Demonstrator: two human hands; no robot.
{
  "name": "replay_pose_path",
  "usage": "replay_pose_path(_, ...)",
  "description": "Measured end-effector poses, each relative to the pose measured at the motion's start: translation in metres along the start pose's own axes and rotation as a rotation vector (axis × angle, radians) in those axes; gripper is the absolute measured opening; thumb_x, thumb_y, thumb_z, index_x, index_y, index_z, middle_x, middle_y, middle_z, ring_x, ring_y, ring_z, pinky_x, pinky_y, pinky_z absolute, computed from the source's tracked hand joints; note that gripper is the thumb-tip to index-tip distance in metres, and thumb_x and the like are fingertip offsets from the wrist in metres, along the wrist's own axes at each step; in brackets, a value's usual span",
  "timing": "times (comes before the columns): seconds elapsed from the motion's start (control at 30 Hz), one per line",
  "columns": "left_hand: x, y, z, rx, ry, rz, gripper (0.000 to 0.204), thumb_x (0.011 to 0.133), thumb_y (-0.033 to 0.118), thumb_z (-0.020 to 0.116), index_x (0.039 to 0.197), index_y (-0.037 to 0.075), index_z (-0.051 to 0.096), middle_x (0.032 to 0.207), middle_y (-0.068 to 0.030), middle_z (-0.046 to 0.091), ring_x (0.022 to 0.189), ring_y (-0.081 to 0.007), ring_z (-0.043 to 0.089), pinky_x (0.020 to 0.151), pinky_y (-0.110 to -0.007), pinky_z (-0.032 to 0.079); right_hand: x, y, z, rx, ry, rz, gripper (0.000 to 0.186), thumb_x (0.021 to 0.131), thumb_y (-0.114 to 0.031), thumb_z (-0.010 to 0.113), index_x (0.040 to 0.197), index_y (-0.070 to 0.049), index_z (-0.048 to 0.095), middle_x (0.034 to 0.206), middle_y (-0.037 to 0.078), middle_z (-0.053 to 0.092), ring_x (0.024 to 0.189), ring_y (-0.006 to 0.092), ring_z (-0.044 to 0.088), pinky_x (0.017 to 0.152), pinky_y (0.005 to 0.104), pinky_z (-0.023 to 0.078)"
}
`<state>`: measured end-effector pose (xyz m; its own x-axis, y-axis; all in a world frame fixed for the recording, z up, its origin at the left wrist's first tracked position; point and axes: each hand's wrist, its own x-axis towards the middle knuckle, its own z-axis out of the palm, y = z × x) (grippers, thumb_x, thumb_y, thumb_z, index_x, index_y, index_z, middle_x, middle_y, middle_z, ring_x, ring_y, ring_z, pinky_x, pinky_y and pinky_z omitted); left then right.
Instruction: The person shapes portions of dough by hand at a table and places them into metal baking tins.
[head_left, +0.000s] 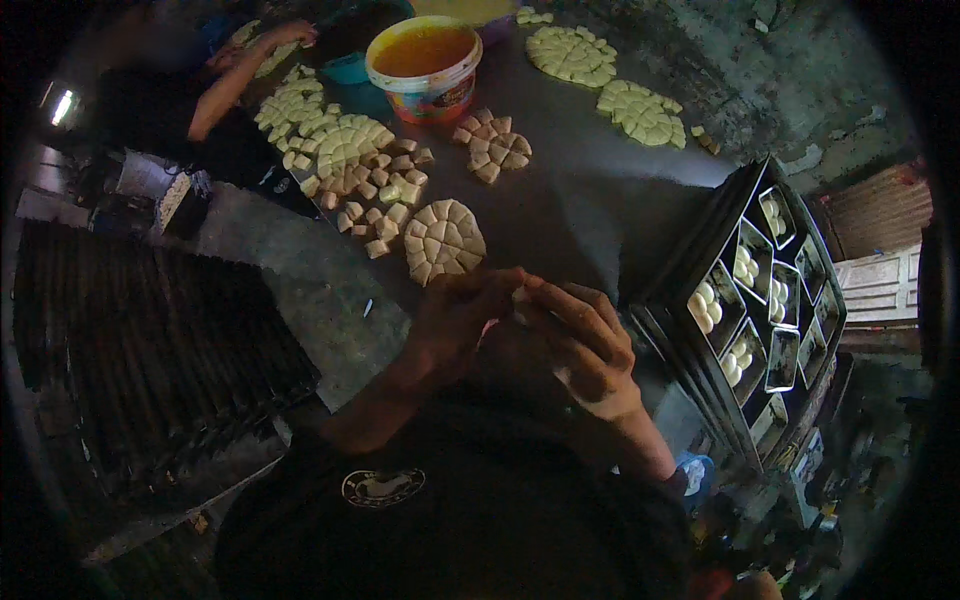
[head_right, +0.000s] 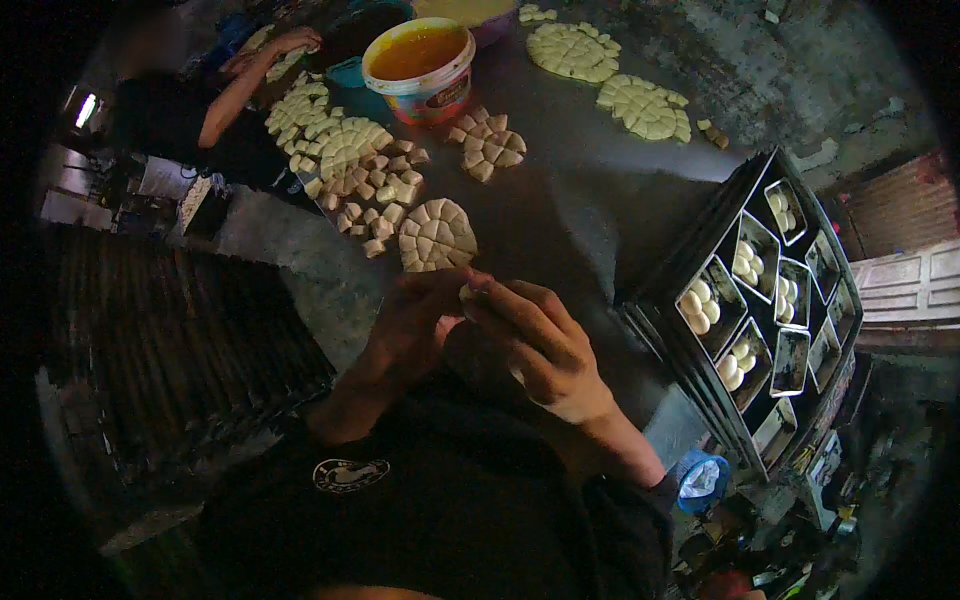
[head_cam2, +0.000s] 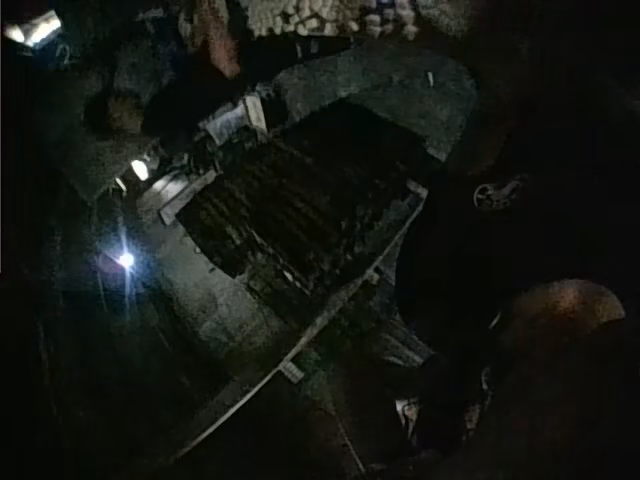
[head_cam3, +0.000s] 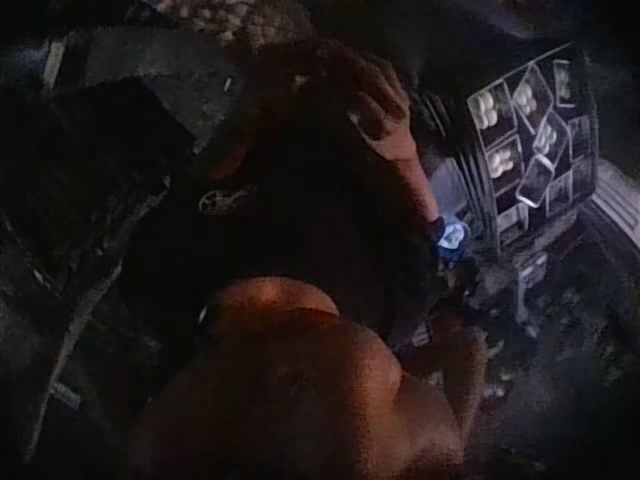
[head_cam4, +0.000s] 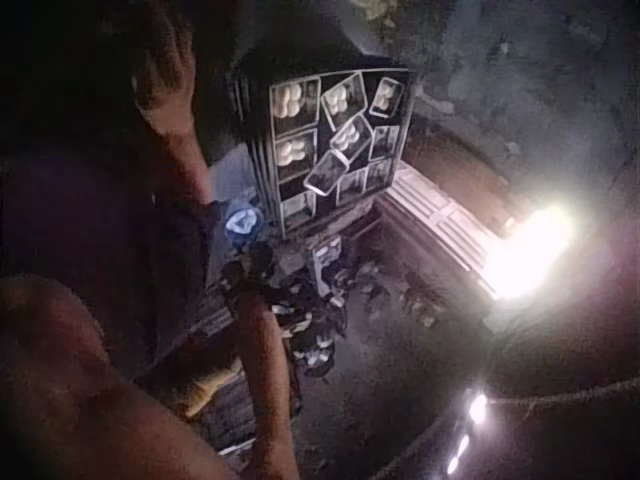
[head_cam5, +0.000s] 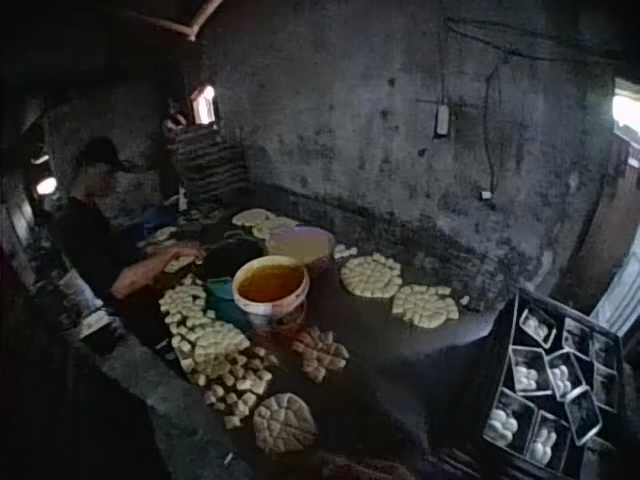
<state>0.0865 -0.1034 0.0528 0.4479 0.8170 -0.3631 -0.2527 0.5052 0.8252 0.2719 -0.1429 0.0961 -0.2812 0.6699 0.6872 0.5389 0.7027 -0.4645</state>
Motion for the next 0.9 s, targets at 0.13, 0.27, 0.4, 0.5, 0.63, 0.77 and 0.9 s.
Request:
replay_pose_path(0.13, 0.002, -0.006, 0.003, 0.06, -0.085, 0.149, 0.024, 0.095, 0.021, 0.071, 0.109, 0.002, 0.075, 0.098, -0.0066, 0.075, 0.084, -0.0095, 0.068, 0.075, -0.027, 0.054, 0.001, 0.006, -0.016, 0.249, -0.095, 0.06, 0.037, 0.071, 0.004, 0.072, 0.107, 0.002, 0.069, 0.114, 0.017, 0.066, 0.094, 0.03, 0.065, 0.076, 0.0356, 0.055)
replay_pose_path(0.27, -0.006, 0.015, 0.005, 0.332, -0.18, 0.244, 0.025, 0.093, 0.019, 0.073, 0.108, 0.0, 0.075, 0.102, -0.0083, 0.075, 0.089, -0.0112, 0.069, 0.078, -0.028, 0.056, -0.006, 0.011, -0.019, 0.276, -0.125, 0.147, 0.029, 0.072, -0.002, 0.077, 0.1, -0.002, 0.069, 0.101, 0.013, 0.065, 0.087, 0.0266, 0.063, 0.074, 0.0353, 0.053)
replay_pose_path(0.4, -0.018, 0.018, 0.034, 0.398, -0.05, 0.407, 0.025, 0.092, 0.018, 0.074, 0.11, 0.001, 0.075, 0.103, -0.0085, 0.075, 0.094, -0.0119, 0.069, 0.081, -0.028, 0.056, -0.004, -0.003, -0.017, 0.115, -0.034, 0.278, 0.021, 0.076, -0.002, 0.077, 0.095, -0.004, 0.066, 0.089, 0.01, 0.062, 0.081, 0.0241, 0.061, 0.071, 0.0356, 0.051)
replay_pose_path(0.5, -0.003, 0.005, 0.011, 0.461, -0.205, 0.505, 0.025, 0.091, 0.017, 0.074, 0.11, 0.001, 0.074, 0.105, -0.0074, 0.075, 0.095, -0.0122, 0.069, 0.084, -0.029, 0.056, -0.007, 0.004, -0.015, 0.157, 0.065, 0.244, 0.026, 0.079, -0.002, 0.076, 0.103, -0.003, 0.064, 0.088, 0.009, 0.06, 0.079, 0.0239, 0.06, 0.068, 0.034, 0.05)
replay_pose_path(0.63, -0.003, -0.001, 0.011, 0.265, -0.134, 0.084, 0.026, 0.092, 0.015, 0.073, 0.113, -0.001, 0.073, 0.109, -0.0083, 0.074, 0.096, -0.0132, 0.069, 0.089, -0.03, 0.055, -0.024, -0.004, -0.009, 0.568, 0.145, 0.44, 0.032, 0.072, 0.003, 0.074, 0.103, -0.002, 0.069, 0.104, 0.013, 0.064, 0.089, 0.0262, 0.059, 0.074, 0.0352, 0.047)
replay_pose_path(0.77, -0.006, 0.001, 0.016, 0.054, -0.147, -0.019, 0.028, 0.094, 0.016, 0.071, 0.115, -0.003, 0.071, 0.112, -0.0115, 0.072, 0.097, -0.0133, 0.069, 0.089, -0.03, 0.054, -0.025, -0.002, -0.022, 0.369, -0.121, 0.301, 0.037, 0.074, -0.01, 0.077, 0.11, -0.004, 0.067, 0.111, 0.009, 0.067, 0.086, 0.0278, 0.058, 0.078, 0.0382, 0.046)
replay_pose_path(0.9, -0.011, -0.017, 0.008, -0.119, -0.282, -0.141, 0.028, 0.095, 0.019, 0.07, 0.114, -0.002, 0.072, 0.12, -0.0112, 0.069, 0.099, -0.015, 0.069, 0.089, -0.03, 0.054, -0.041, -0.011, -0.017, 0.02, -0.22, 0.454, 0.045, 0.076, -0.019, 0.078, 0.117, -0.007, 0.065, 0.11, 0.008, 0.067, 0.084, 0.0278, 0.057, 0.077, 0.0383, 0.045)
